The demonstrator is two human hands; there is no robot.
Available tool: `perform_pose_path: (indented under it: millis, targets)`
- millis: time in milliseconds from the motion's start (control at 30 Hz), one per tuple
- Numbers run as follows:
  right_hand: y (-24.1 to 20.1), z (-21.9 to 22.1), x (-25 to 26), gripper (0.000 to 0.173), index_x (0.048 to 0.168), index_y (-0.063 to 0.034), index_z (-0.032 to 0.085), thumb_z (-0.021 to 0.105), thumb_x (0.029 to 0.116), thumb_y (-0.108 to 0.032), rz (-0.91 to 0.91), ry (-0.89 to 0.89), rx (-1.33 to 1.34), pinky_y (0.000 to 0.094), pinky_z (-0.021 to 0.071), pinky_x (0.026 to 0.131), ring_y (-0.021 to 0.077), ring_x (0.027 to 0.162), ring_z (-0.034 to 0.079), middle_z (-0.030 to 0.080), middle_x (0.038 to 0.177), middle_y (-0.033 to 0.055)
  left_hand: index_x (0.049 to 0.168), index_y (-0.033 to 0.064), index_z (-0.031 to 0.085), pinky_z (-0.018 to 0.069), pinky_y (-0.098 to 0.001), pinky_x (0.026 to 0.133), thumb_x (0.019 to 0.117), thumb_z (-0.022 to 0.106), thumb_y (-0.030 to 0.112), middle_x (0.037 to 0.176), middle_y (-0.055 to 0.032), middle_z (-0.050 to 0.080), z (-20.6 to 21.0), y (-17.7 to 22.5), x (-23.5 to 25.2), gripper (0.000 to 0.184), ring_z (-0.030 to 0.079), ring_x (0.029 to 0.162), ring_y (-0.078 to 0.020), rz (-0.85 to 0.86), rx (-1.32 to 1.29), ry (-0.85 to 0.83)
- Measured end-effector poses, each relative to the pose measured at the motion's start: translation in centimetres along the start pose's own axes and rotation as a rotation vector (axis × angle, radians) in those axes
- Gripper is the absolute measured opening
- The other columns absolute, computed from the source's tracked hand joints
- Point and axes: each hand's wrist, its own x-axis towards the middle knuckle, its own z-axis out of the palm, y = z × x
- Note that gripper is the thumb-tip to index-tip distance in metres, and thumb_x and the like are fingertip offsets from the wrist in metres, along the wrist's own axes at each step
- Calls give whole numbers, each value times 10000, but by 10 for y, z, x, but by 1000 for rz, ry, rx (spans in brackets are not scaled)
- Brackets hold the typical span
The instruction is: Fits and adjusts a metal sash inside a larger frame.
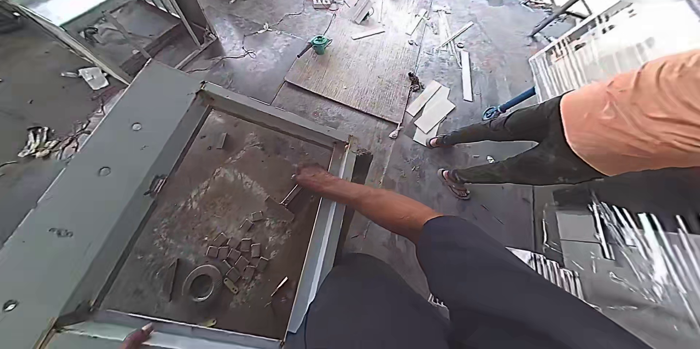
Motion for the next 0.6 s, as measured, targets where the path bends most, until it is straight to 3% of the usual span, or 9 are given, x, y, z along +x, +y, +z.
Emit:
perform_pose_path:
  millis: [67, 167, 200, 267, 333, 400, 467, 567, 600]
  targets:
    - [-13, 1, 3, 254, 1223, -23, 657, 509, 1016, -32, -133, -69, -36, 686, 489, 929, 496, 1246, 562, 614, 1291, 271, 1079, 79, 573, 592, -309, 644, 920, 583, 22, 830, -6, 642, -1, -1, 7, 169, 652, 718, -92, -37, -28, 104]
    - [-34, 8, 1, 335, 1269, -97, 657, 576, 961, 5, -243, -151, -95, 678, 509, 859, 475, 1228, 576, 635, 1286, 219, 1207, 8, 563, 584, -386, 684, 864, 644, -19, 953, -120, 640, 6, 2, 15, 354, 649, 791, -183, -99, -66, 205]
    - [-40, 7, 2, 347, 1301, -143, 655, 593, 972, -50, -245, -188, -82, 670, 511, 858, 447, 1211, 600, 652, 1285, 185, 1230, -1, 558, 582, -402, 690, 855, 661, -28, 971, -142, 643, 6, 3, 18, 389, 650, 802, -203, -114, -75, 220]
    - [-46, -4, 14, 372, 1340, -251, 648, 642, 983, -355, -230, -204, -48, 653, 532, 804, 374, 1092, 683, 709, 1225, 97, 1224, -14, 571, 591, -419, 672, 819, 692, -46, 965, -167, 663, 6, 2, 24, 423, 670, 792, -229, -129, -95, 251]
    - [-53, -20, 36, 476, 1342, -243, 648, 619, 959, -523, -202, -109, 12, 628, 527, 834, 349, 1090, 688, 717, 1214, 86, 1223, -19, 579, 589, -429, 678, 810, 705, -51, 972, -175, 668, 5, 2, 28, 434, 671, 794, -240, -144, -104, 268]
    - [-60, -29, 74, 549, 1423, -213, 589, 634, 958, -500, -203, 46, 73, 581, 531, 937, 347, 1245, 610, 628, 1376, 109, 1217, -23, 583, 588, -428, 678, 809, 710, -52, 960, -175, 668, 5, 0, 31, 428, 669, 787, -240, -156, -98, 276]
    - [-69, -42, 124, 697, 1561, -217, 435, 680, 946, -433, -204, 125, 111, 574, 485, 1056, 376, 1426, 459, 417, 1603, 141, 1219, -24, 581, 589, -425, 660, 805, 708, -54, 948, -176, 668, 6, -2, 35, 435, 670, 771, -240, -167, -94, 285]
    - [-78, -56, 196, 826, 1612, -180, 335, 725, 923, -417, -149, 230, 177, 566, 372, 1179, 392, 1544, 257, 226, 1689, 182, 1224, -22, 582, 589, -434, 647, 802, 713, -55, 938, -182, 669, 6, -6, 40, 443, 671, 762, -247, -182, -101, 295]
    - [-78, -58, 214, 836, 1611, -151, 332, 718, 925, -433, -114, 256, 197, 564, 357, 1189, 395, 1545, 249, 216, 1689, 192, 1215, -24, 584, 588, -430, 643, 803, 712, -58, 927, -178, 669, 6, -7, 41, 433, 670, 755, -244, -190, -104, 298]
